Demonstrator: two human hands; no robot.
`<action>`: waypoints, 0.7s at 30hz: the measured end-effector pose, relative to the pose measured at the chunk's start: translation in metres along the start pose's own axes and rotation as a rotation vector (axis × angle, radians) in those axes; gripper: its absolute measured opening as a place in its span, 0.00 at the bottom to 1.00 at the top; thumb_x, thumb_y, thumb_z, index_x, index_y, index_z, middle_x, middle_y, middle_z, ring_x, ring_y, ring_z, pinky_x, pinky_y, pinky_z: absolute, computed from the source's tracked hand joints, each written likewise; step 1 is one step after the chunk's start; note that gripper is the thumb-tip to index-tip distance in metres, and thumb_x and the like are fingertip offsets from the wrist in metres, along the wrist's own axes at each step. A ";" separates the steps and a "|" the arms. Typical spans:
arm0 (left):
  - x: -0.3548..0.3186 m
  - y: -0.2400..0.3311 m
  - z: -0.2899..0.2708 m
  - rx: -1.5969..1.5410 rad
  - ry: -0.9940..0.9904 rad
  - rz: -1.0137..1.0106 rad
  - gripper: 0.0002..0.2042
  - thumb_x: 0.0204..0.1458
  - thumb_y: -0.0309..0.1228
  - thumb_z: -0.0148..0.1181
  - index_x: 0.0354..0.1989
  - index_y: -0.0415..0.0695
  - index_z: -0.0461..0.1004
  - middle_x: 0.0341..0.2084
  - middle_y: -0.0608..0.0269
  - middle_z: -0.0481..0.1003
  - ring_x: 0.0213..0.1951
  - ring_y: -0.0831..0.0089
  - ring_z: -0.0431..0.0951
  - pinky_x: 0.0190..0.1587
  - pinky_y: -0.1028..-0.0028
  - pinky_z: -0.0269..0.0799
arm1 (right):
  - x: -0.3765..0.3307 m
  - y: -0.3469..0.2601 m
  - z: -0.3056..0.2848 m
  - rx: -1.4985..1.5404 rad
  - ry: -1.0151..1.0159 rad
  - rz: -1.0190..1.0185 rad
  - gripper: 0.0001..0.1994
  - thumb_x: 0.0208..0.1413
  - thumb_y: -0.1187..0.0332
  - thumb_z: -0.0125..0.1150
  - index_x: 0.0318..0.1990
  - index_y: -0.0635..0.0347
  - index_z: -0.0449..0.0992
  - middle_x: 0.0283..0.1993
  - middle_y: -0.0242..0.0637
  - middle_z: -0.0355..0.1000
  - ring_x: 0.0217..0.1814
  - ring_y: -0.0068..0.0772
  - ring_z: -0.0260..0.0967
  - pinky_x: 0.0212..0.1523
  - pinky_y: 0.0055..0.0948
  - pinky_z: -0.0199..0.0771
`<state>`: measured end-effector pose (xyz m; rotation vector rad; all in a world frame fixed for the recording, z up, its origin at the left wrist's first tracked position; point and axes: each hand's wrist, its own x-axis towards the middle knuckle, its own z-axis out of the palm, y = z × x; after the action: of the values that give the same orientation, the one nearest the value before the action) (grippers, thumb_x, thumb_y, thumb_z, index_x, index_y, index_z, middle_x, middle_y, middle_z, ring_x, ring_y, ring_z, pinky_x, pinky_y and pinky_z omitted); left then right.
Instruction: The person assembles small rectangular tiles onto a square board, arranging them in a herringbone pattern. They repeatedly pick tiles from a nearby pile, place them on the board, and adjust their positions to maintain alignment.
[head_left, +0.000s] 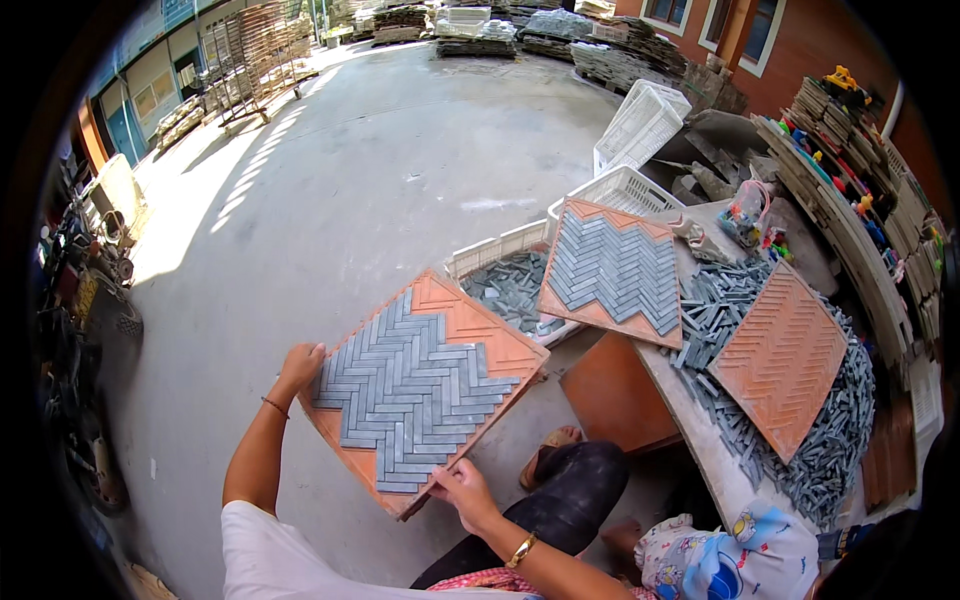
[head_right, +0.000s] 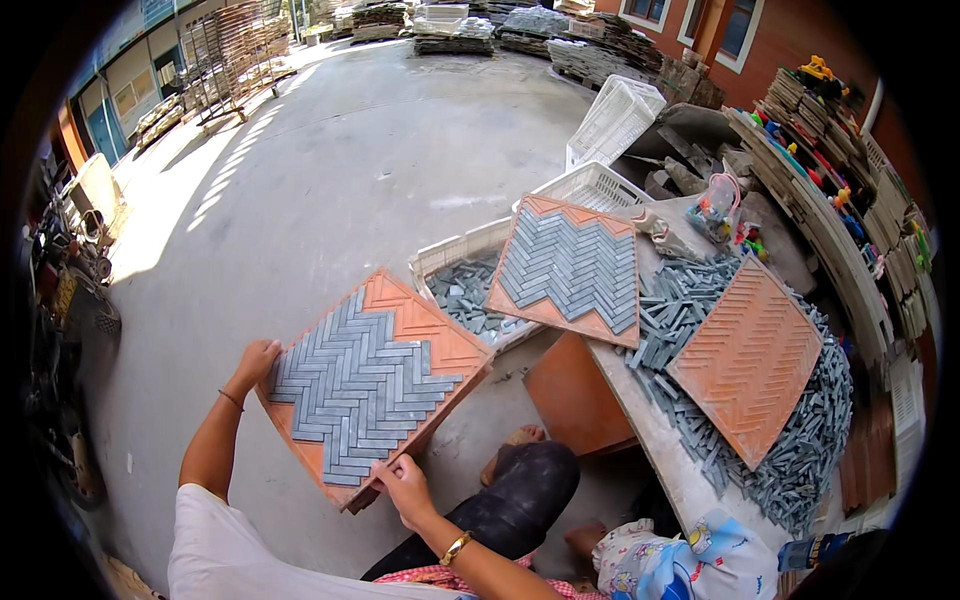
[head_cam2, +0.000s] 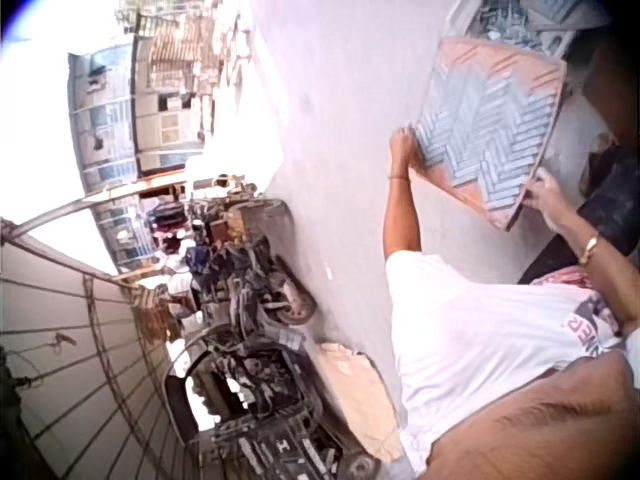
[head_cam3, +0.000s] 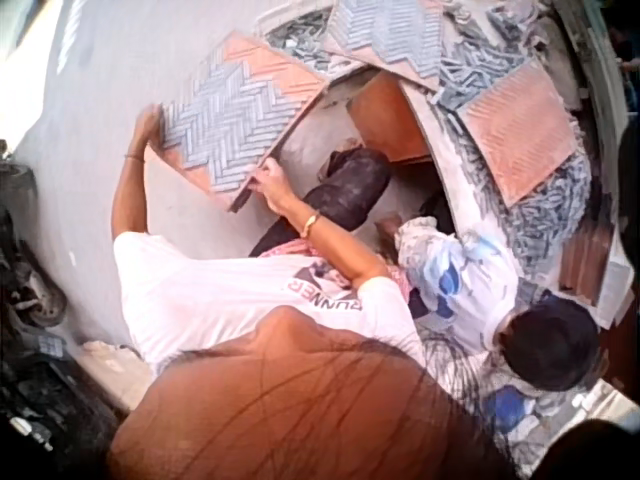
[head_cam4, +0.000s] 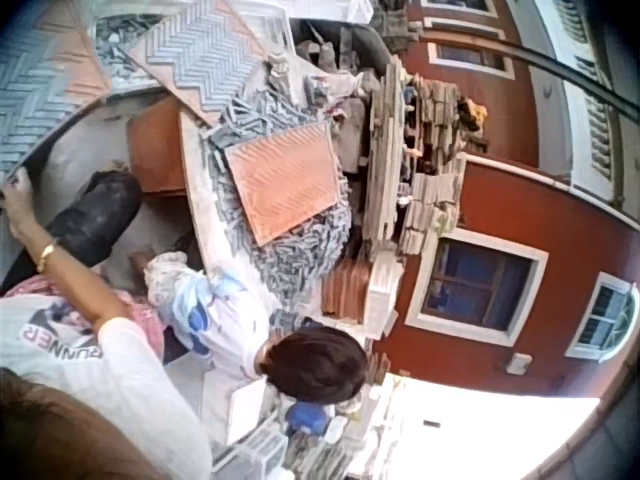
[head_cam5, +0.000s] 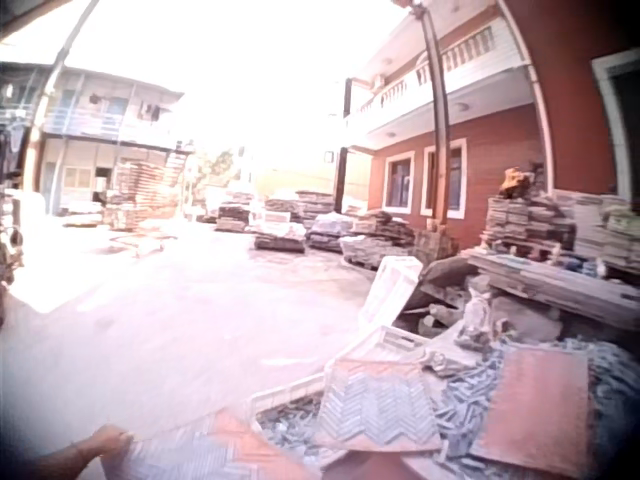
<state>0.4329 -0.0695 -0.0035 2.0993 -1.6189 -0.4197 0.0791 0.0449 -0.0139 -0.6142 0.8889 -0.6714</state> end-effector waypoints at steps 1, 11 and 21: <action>0.003 -0.006 0.000 0.012 -0.026 -0.016 0.22 0.53 0.41 0.42 0.22 0.32 0.71 0.22 0.40 0.71 0.27 0.47 0.71 0.32 0.59 0.64 | -0.004 -0.005 0.007 0.101 0.007 0.000 0.12 0.55 0.63 0.56 0.40 0.60 0.64 0.38 0.34 0.67 0.40 0.25 0.68 0.40 0.26 0.72; 0.014 0.008 -0.016 -0.204 -0.143 -0.220 0.30 0.55 0.50 0.39 0.26 0.27 0.69 0.22 0.52 0.72 0.28 0.64 0.69 0.35 0.63 0.64 | 0.013 0.002 0.017 0.011 0.277 -0.087 0.15 0.55 0.59 0.56 0.41 0.60 0.63 0.41 0.30 0.66 0.39 0.17 0.62 0.37 0.20 0.64; -0.078 0.106 -0.050 -0.857 -0.228 -0.176 0.23 0.56 0.49 0.44 0.31 0.39 0.73 0.27 0.68 0.72 0.29 0.84 0.67 0.33 0.83 0.62 | -0.040 -0.022 -0.012 0.346 0.239 -0.280 0.22 0.55 0.52 0.53 0.41 0.66 0.65 0.39 0.37 0.66 0.41 0.22 0.60 0.45 0.23 0.61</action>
<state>0.3500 -0.0081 0.0918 1.5501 -1.0556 -1.1997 0.0447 0.0575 0.0156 -0.3524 0.8867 -1.1428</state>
